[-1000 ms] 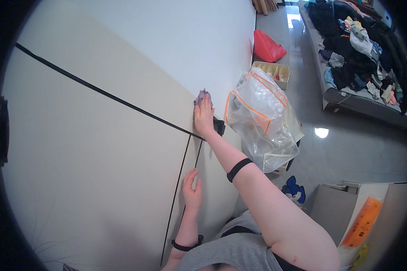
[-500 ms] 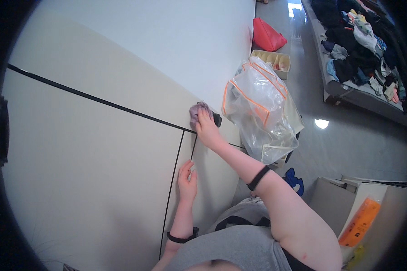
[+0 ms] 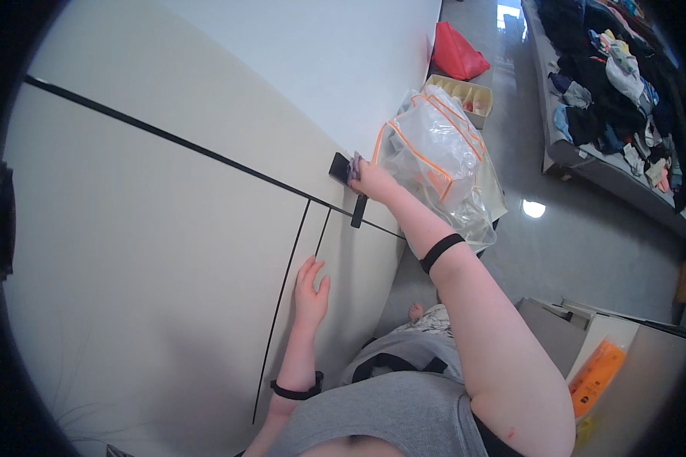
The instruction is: The person wipes a tiled floor with cloths, washes the cloths in a sink, and then uses a cloth to wipe down the exterior surface of a large wardrobe.
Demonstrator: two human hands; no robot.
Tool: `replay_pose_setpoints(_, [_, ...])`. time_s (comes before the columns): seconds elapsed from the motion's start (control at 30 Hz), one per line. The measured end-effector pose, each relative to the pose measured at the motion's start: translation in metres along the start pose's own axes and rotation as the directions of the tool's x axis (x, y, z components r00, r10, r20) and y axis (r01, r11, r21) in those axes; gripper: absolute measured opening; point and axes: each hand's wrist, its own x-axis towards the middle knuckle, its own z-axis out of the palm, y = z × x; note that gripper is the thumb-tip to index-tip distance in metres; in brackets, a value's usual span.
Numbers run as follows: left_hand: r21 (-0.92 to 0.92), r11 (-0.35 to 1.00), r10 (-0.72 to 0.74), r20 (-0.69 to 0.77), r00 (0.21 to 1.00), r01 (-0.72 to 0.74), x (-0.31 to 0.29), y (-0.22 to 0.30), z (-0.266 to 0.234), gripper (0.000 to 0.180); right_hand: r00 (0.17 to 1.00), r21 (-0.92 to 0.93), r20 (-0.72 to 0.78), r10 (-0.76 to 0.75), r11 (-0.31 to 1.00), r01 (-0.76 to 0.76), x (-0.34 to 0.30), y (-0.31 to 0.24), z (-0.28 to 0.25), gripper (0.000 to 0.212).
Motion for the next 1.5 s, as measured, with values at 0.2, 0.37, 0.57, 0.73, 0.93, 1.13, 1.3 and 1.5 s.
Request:
replay_pose_setpoints(0.2, [0.066, 0.998, 0.02, 0.035, 0.999, -0.022, -0.011, -0.008, -0.004, 0.035, 0.909, 0.522, -0.133, 0.395, 0.807, -0.275, -0.036, -0.001, 0.004, 0.047])
replay_pose_setpoints(0.37, [0.061, 0.997, 0.051, 0.027, 0.998, -0.052, -0.012, -0.009, 0.001, 0.034, 0.814, 0.818, -0.102, 0.572, 0.513, -0.258, -0.049, -0.028, 0.03, 0.043])
replay_pose_setpoints(0.57, [0.09, 0.996, 0.029, -0.036, 0.999, -0.026, -0.013, -0.008, 0.016, 0.033, 0.724, 0.865, -0.258, 0.639, 0.486, -0.121, -0.051, -0.033, 0.059, 0.041])
replay_pose_setpoints(0.73, [0.191, 0.981, 0.005, -0.043, 0.999, 0.003, -0.011, -0.004, 0.023, 0.032, 0.754, 0.934, -0.122, 0.646, 0.332, -0.134, -0.068, -0.033, 0.062, 0.042])
replay_pose_setpoints(0.93, [0.085, 0.996, -0.022, -0.064, 0.998, 0.027, -0.01, -0.008, 0.023, 0.03, 0.823, 0.974, -0.037, 0.568, 0.203, -0.096, -0.067, 0.014, 0.042, 0.035])
replay_pose_setpoints(1.13, [0.057, 0.993, -0.101, -0.083, 0.991, 0.106, -0.019, -0.014, 0.035, 0.03, 0.798, 0.962, -0.062, 0.599, 0.249, -0.112, -0.074, -0.033, 0.07, 0.034])
replay_pose_setpoints(1.3, [0.054, 0.979, -0.186, -0.128, 0.974, 0.194, -0.044, -0.03, 0.043, 0.029, 0.807, 0.958, 0.032, 0.589, 0.212, -0.192, -0.093, -0.045, 0.079, 0.031])
replay_pose_setpoints(1.5, [0.007, 0.97, -0.239, -0.119, 0.964, 0.242, -0.058, -0.044, 0.04, 0.031, 0.856, 0.955, 0.01, 0.517, 0.249, -0.161, -0.135, -0.017, 0.092, 0.029])
